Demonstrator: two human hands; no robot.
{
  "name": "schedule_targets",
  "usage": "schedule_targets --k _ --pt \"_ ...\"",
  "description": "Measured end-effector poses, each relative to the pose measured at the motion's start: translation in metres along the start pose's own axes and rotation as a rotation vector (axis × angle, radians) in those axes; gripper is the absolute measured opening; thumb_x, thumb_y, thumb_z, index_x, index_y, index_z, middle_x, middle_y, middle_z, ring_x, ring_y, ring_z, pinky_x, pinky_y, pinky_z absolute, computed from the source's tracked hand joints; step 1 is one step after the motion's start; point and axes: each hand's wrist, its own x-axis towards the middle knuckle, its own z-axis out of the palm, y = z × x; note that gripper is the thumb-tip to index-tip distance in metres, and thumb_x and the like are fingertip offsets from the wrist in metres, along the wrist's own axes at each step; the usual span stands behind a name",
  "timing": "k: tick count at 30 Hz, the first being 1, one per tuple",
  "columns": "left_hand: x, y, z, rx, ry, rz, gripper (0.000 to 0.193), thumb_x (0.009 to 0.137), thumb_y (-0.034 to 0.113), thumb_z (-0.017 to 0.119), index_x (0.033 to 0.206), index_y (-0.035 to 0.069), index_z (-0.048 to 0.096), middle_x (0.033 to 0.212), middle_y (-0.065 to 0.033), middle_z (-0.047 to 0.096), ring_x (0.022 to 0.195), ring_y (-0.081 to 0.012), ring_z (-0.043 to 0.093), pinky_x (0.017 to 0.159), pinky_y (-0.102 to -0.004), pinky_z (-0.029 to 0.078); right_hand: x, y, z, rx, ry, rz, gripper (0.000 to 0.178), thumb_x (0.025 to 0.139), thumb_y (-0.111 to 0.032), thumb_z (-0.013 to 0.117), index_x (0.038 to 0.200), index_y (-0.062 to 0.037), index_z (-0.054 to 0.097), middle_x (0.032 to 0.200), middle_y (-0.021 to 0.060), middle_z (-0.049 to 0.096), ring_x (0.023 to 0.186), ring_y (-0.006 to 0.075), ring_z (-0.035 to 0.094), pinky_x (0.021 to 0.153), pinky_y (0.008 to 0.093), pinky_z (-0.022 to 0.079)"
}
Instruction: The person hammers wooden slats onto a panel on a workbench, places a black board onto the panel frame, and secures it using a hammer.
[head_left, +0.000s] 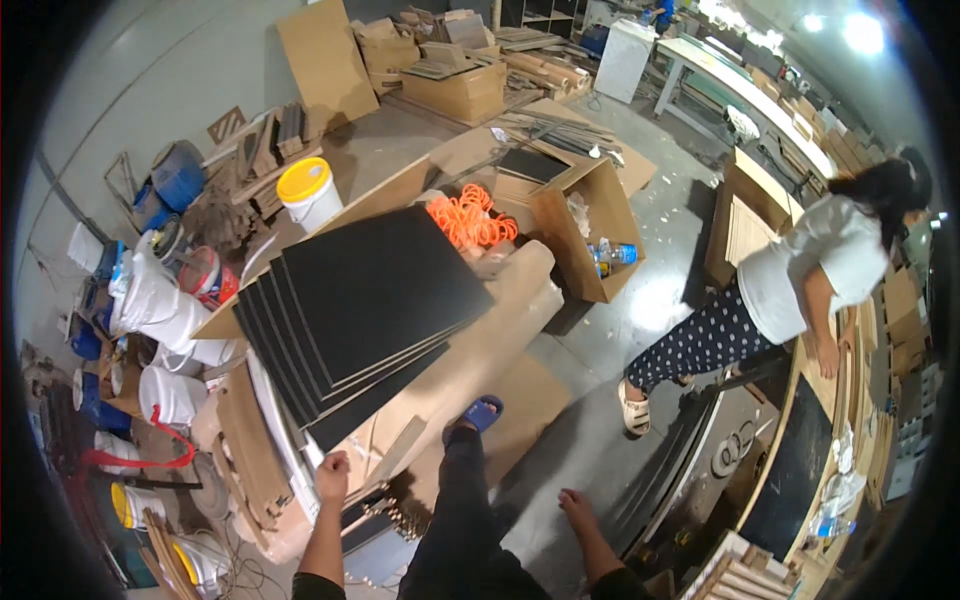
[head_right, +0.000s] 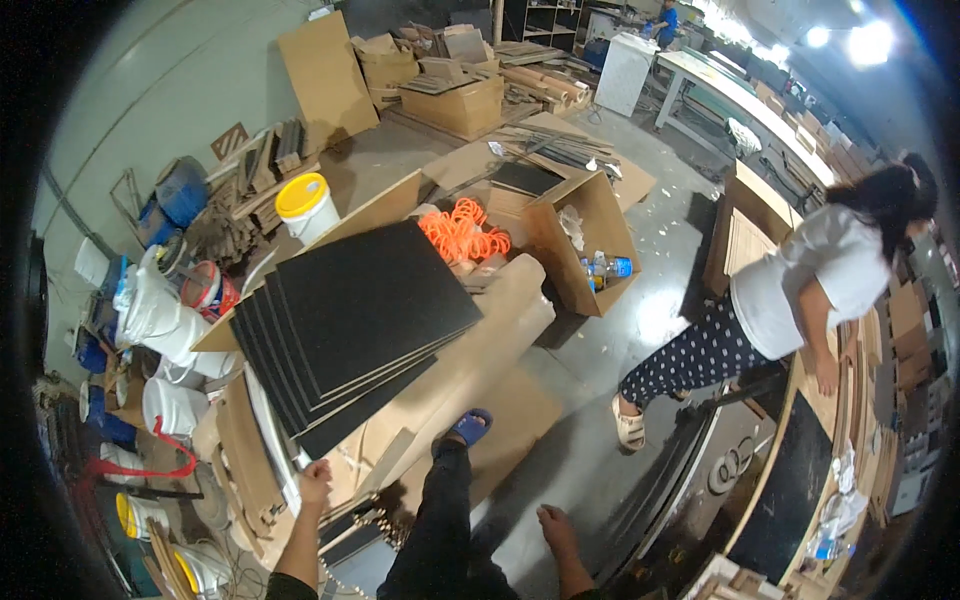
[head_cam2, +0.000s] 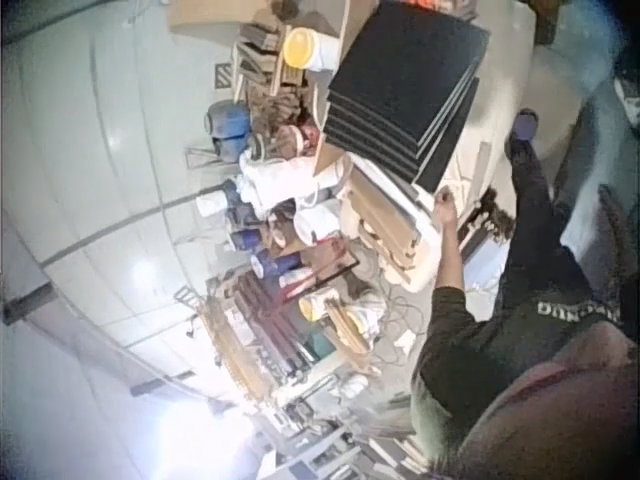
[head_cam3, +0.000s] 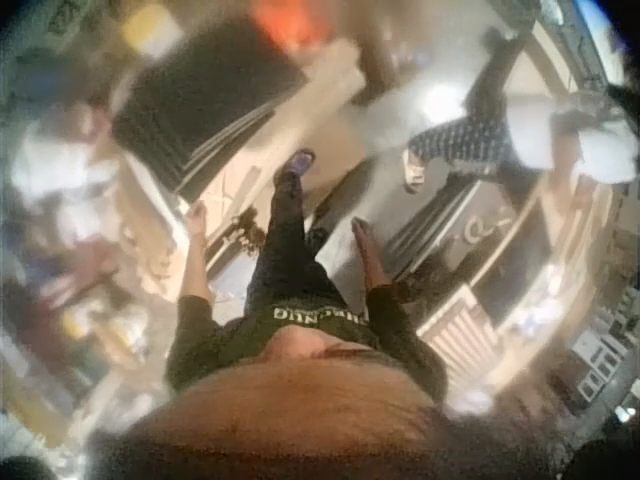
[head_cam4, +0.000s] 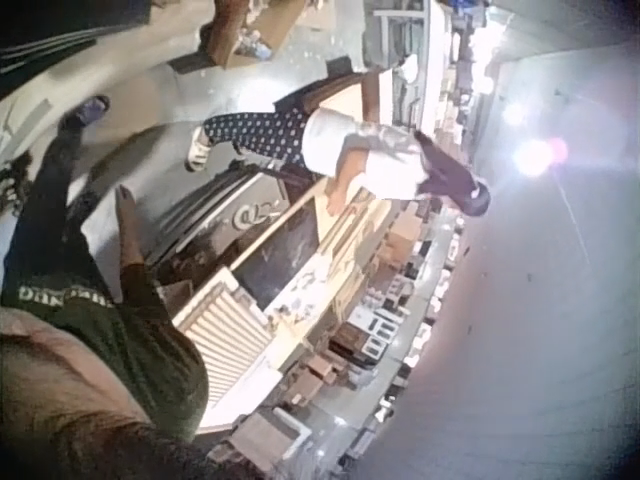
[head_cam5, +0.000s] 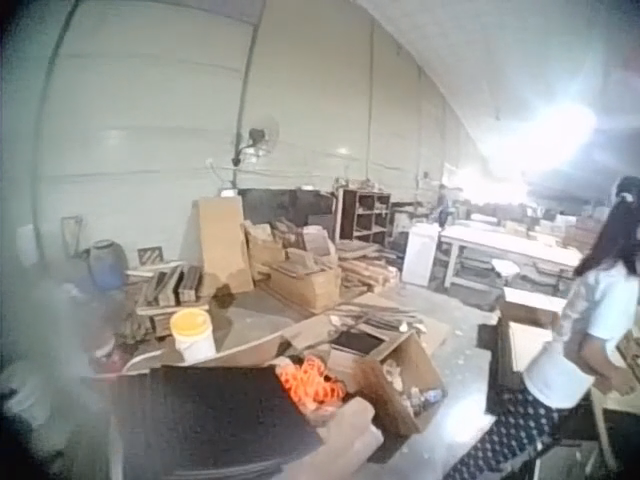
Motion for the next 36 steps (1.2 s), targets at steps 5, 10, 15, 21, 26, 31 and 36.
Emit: schedule_targets --k 5,10,15,21,26,31,36 --pt "0.150 0.007 0.063 0.484 0.271 0.247 0.045 0.074 0.014 0.064 0.114 0.000 0.048 0.106 -0.0211 0.052 0.100 -0.0334 0.050 0.085 -0.0402 0.042 0.209 -0.123 0.071 -0.076 -0.014 -0.127 0.042 0.081 -0.027 0.057 0.112 0.0024 0.053 0.110 0.0150 0.059 0.097 0.0230 0.059 0.082 0.0318 0.045" --pt "0.245 0.030 0.123 0.764 0.365 0.008 0.066 0.079 0.030 0.059 0.130 0.000 0.032 0.130 -0.0240 0.034 0.118 -0.0381 0.035 0.101 -0.0445 0.026 0.378 -0.266 0.147 -0.481 0.000 -0.438 0.049 0.080 -0.029 0.059 0.119 -0.0015 0.047 0.116 0.0207 0.052 0.108 0.0339 0.050 0.091 0.0385 0.039" --pt "0.256 0.030 0.154 0.859 0.555 -0.083 0.069 0.078 0.029 0.060 0.134 0.006 0.028 0.132 -0.0175 0.035 0.120 -0.0359 0.033 0.099 -0.0452 0.027 0.492 -0.304 0.195 -0.596 0.077 -0.487 0.070 0.075 -0.031 0.063 0.126 0.0060 0.034 0.126 0.0245 0.041 0.118 0.0351 0.038 0.097 0.0379 0.034" --pt "0.235 0.029 0.160 0.940 0.665 -0.039 0.068 0.078 0.031 0.060 0.133 0.007 0.030 0.127 -0.0181 0.038 0.112 -0.0365 0.038 0.094 -0.0465 0.030 0.486 -0.289 0.226 -0.707 0.155 -0.464 0.086 0.067 -0.035 0.069 0.130 0.0072 0.026 0.130 0.0267 0.031 0.118 0.0398 0.033 0.099 0.0393 0.030" --pt "0.180 0.024 0.178 0.788 0.617 -0.115 0.069 0.074 0.023 0.065 0.132 0.007 0.031 0.120 -0.0202 0.041 0.104 -0.0360 0.040 0.088 -0.0451 0.034 0.468 -0.254 0.223 -0.420 0.254 -0.456 0.096 0.061 -0.031 0.075 0.131 0.0069 0.021 0.130 0.0278 0.028 0.120 0.0405 0.029 0.101 0.0414 0.027" --pt "0.120 -0.004 0.193 0.002 0.670 -0.405 0.062 0.075 0.026 0.070 0.123 0.004 0.039 0.119 -0.0121 0.044 0.104 -0.0245 0.043 0.089 -0.0364 0.036 0.323 -0.176 0.290 0.160 -0.046 0.185 0.102 0.068 -0.046 0.071 0.136 0.0033 0.014 0.128 0.0224 0.036 0.116 0.0315 0.039 0.096 0.0371 0.034" --pt "0.074 0.037 0.179 -0.453 0.223 -0.526 0.043 0.076 0.025 0.069 0.105 -0.002 0.053 0.105 -0.0097 0.056 0.094 -0.0190 0.051 0.083 -0.0314 0.041 0.182 -0.161 0.296 0.514 -0.479 0.416 0.090 0.075 -0.051 0.062 0.134 0.0032 0.021 0.118 0.0170 0.049 0.106 0.0223 0.048 0.088 0.0368 0.038"
